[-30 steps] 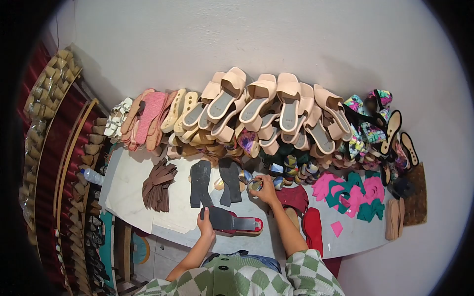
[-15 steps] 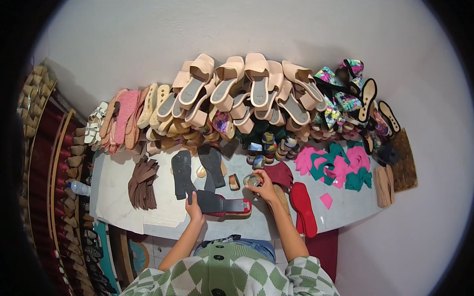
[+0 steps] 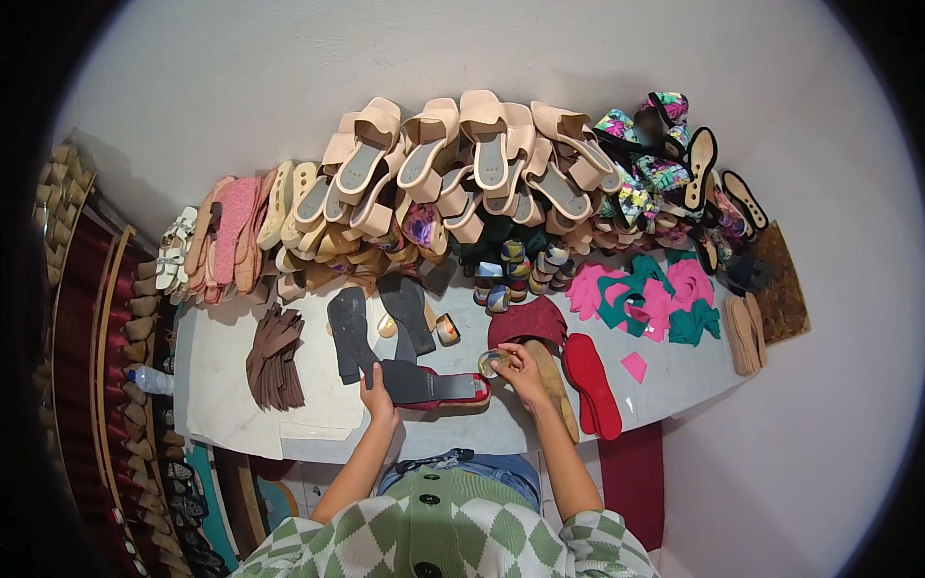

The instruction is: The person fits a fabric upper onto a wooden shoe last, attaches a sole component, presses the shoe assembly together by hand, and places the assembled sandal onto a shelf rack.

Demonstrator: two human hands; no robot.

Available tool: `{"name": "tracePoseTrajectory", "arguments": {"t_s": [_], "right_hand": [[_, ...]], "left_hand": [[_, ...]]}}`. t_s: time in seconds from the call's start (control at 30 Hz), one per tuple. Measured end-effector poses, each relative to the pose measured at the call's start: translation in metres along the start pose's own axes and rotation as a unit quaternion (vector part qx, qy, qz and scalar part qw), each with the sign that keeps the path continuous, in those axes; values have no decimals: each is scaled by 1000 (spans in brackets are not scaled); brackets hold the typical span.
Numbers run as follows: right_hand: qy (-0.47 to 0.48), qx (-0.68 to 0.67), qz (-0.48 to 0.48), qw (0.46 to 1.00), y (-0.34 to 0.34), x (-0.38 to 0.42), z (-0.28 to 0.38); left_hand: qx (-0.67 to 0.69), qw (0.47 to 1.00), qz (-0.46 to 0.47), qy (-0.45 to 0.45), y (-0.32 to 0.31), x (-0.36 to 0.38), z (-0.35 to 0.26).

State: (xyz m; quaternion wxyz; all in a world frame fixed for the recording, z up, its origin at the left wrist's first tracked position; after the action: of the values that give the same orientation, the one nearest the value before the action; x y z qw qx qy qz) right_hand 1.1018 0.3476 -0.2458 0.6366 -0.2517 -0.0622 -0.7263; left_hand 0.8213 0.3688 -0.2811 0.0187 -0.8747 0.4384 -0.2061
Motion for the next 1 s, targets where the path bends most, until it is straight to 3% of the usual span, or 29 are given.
{"name": "tracePoseTrajectory", "arguments": {"t_s": [0.23,0.53,0.63,0.67,0.73,0.9,1.0], "right_hand": [[16,-14,0,1000,-3,5,11],[-44,-18,41,998,-4,-9,1],[6,34,-13,999,-9,-29,-9],[71,156,-59,984,-10,-37,-8],[196,386,-146,889,-15,-51,-5],[214,436,-89,870,-45,-68,-2],[232,512,-70,824,-57,-60,11]], "left_hand": [[-4,1000,1,7,-1,-1,0],[7,1000,5,0,0,-2,2],[2,1000,11,1,2,-4,4],[-4,1000,10,-1,1,-5,5],[-14,1000,7,-7,0,-6,4],[-13,1000,1,-3,-1,-4,0],[0,1000,-2,5,-3,-1,-2]]}}
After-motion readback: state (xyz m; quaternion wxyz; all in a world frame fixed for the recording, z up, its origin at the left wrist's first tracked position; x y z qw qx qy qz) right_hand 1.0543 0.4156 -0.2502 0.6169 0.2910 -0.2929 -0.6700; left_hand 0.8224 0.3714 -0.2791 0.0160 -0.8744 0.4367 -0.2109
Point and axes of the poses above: each hand's wrist, its own x-axis away from the middle knuckle, its own y-axis out of the back of the hand, z = x × y, the point moved 2 cm from there along -x, towards the middle knuckle, and after that the axes turned 7 degrees about -y, right-handed, at the moved point
